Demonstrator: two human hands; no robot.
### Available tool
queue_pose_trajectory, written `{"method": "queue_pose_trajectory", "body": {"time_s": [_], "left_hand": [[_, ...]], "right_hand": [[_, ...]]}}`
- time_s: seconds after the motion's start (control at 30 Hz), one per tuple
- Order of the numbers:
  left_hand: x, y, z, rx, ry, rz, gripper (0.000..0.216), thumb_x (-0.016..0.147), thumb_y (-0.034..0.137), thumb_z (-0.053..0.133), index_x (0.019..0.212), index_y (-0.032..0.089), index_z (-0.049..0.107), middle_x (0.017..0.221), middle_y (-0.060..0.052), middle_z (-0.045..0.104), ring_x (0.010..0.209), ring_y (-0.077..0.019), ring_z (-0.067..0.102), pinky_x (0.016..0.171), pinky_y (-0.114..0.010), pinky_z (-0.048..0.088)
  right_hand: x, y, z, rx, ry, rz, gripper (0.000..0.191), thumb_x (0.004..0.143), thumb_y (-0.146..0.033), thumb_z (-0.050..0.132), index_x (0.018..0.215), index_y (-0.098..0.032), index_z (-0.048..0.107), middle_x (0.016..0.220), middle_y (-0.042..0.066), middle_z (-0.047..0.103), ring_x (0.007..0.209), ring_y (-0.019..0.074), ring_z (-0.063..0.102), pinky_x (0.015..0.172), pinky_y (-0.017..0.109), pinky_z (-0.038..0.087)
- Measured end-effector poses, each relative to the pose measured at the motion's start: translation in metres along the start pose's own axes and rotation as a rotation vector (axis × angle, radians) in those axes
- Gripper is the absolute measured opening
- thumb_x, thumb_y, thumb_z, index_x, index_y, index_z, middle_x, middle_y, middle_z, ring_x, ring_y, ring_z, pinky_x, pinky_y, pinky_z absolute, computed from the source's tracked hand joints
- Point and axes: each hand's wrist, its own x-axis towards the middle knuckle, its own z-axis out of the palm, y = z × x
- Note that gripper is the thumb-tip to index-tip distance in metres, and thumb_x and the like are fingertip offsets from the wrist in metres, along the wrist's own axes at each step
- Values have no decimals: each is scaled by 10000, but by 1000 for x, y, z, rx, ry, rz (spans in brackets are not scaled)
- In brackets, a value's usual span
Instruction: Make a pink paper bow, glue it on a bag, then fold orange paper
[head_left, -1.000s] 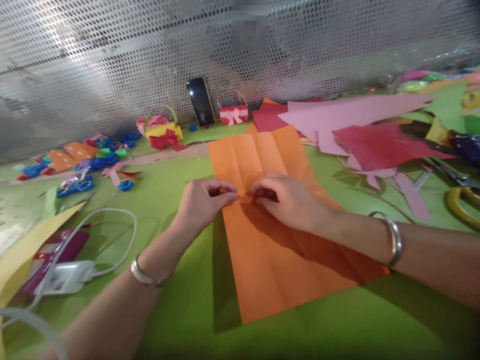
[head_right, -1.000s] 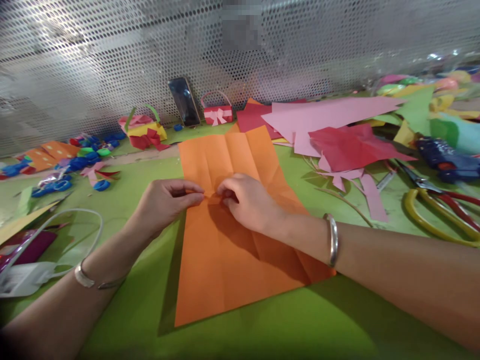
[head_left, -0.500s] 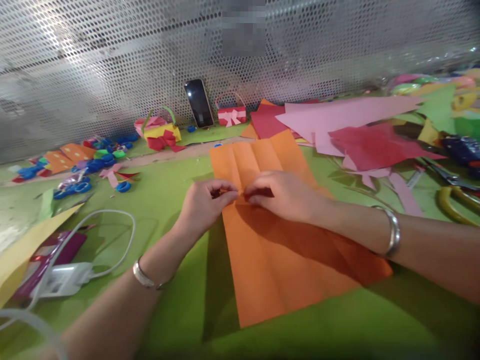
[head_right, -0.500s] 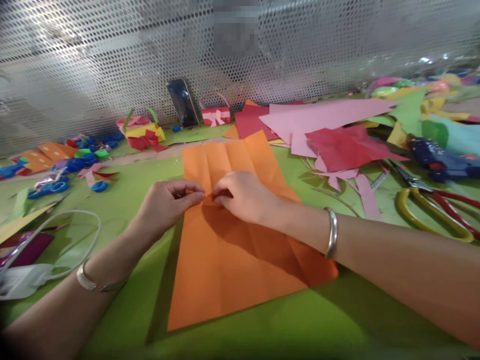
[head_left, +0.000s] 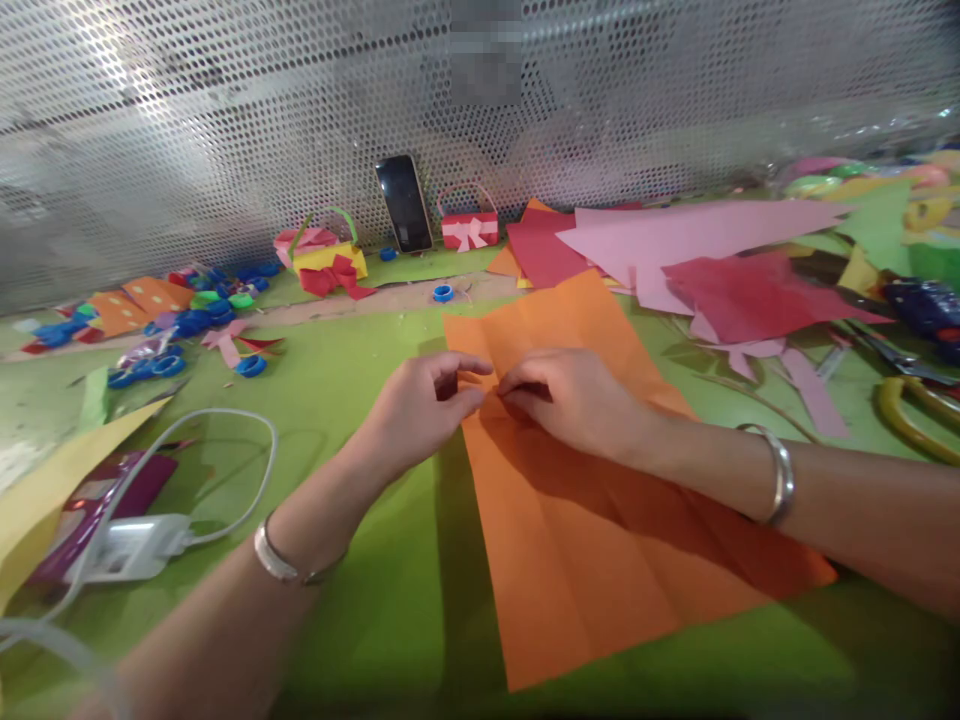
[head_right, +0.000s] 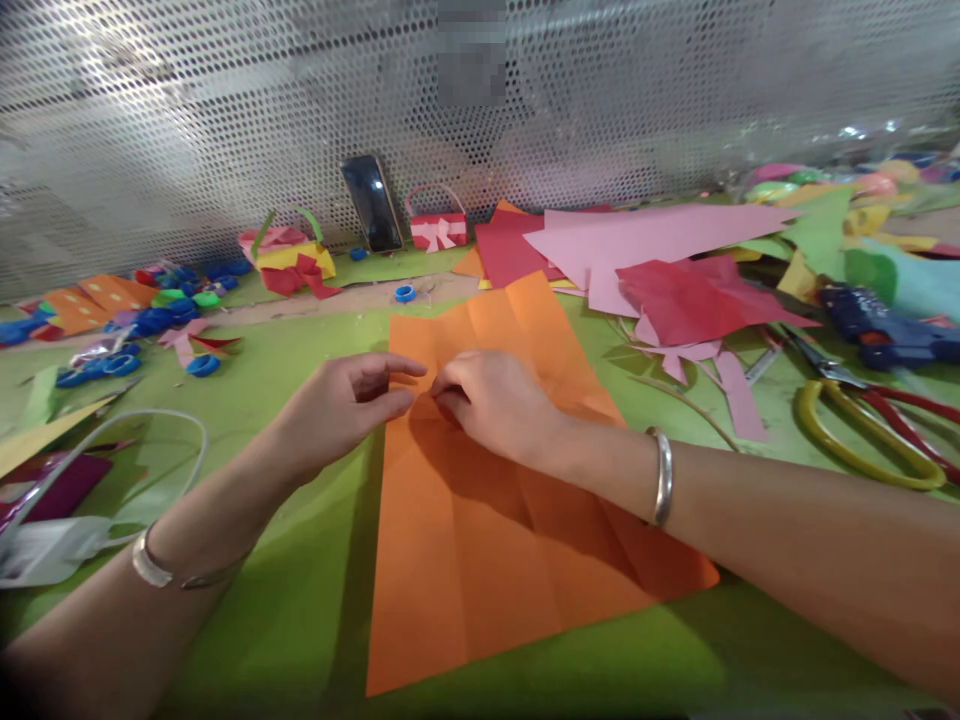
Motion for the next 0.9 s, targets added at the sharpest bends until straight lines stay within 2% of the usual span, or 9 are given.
{"method": "queue_pose_trajectory", "body": {"time_s": [0.1, 0.27, 0.4, 0.53, 0.63, 0.73, 0.8, 0.9], "left_hand": [[1, -3, -2, -13, -35, -60, 305, 700, 168, 627, 994, 178, 710, 672, 18, 566, 625, -143, 530, 601, -272, 407], [3, -9, 2, -69, 64, -78, 560, 665, 173, 686, 1218, 173, 600, 638, 65, 473, 591, -126, 488, 589, -266, 402], [5, -11, 3, -112, 148, -90, 692, 646, 199, 700, 1308, 168, 499, 639, 59, 548, 606, -142, 535, 596, -272, 426], [6, -11, 2, -150, 270, -68, 765, 637, 205, 703, 1354, 167, 440, 707, 27, 639, 678, -170, 614, 652, -293, 473], [6, -10, 2, -172, 280, -43, 680, 639, 179, 679, 1296, 148, 505, 750, 3, 682, 699, -177, 646, 661, -294, 489], [7, -10, 2, -240, 228, -50, 381, 638, 147, 640, 1019, 148, 655, 762, -11, 714, 703, -173, 664, 654, -279, 501], [7, -11, 2, -305, 192, -73, 237, 629, 140, 635, 862, 152, 675, 763, -15, 728, 726, -179, 679, 668, -279, 519], [8, -12, 1, -369, 182, -105, 239, 618, 145, 654, 854, 160, 687, 784, -14, 743, 778, -193, 697, 715, -297, 542]], "right_hand": [[-1, 2, -1, 1, -29, 2, 212, 845, -65, 567, 839, -198, 732, 866, 13, 726, 809, 152, 656, 720, 260, 474], [-3, 3, -2, -45, -68, -17, 214, 825, -66, 590, 864, -194, 757, 895, 42, 706, 849, 171, 649, 752, 276, 482], [-4, 7, -2, -103, -85, -35, 211, 821, -89, 588, 862, -195, 765, 847, 52, 684, 820, 184, 640, 726, 286, 477], [-2, 10, -6, -144, -105, -86, 244, 837, -122, 591, 933, -252, 775, 850, 33, 687, 798, 161, 645, 697, 260, 472], [5, 11, -21, -184, -54, -86, 233, 825, -117, 587, 907, -231, 773, 873, 36, 704, 808, 167, 647, 699, 265, 475], [16, 17, -51, -242, 139, -15, 218, 800, -128, 582, 895, -208, 761, 881, 28, 719, 747, 163, 644, 701, 289, 498], [21, 23, -75, -280, 265, 24, 206, 787, -169, 598, 915, -214, 754, 843, 11, 717, 696, 158, 641, 677, 299, 515], [16, 35, -105, -345, 280, -2, 187, 773, -206, 619, 907, -241, 745, 796, -2, 706, 649, 163, 629, 653, 326, 519]]}}
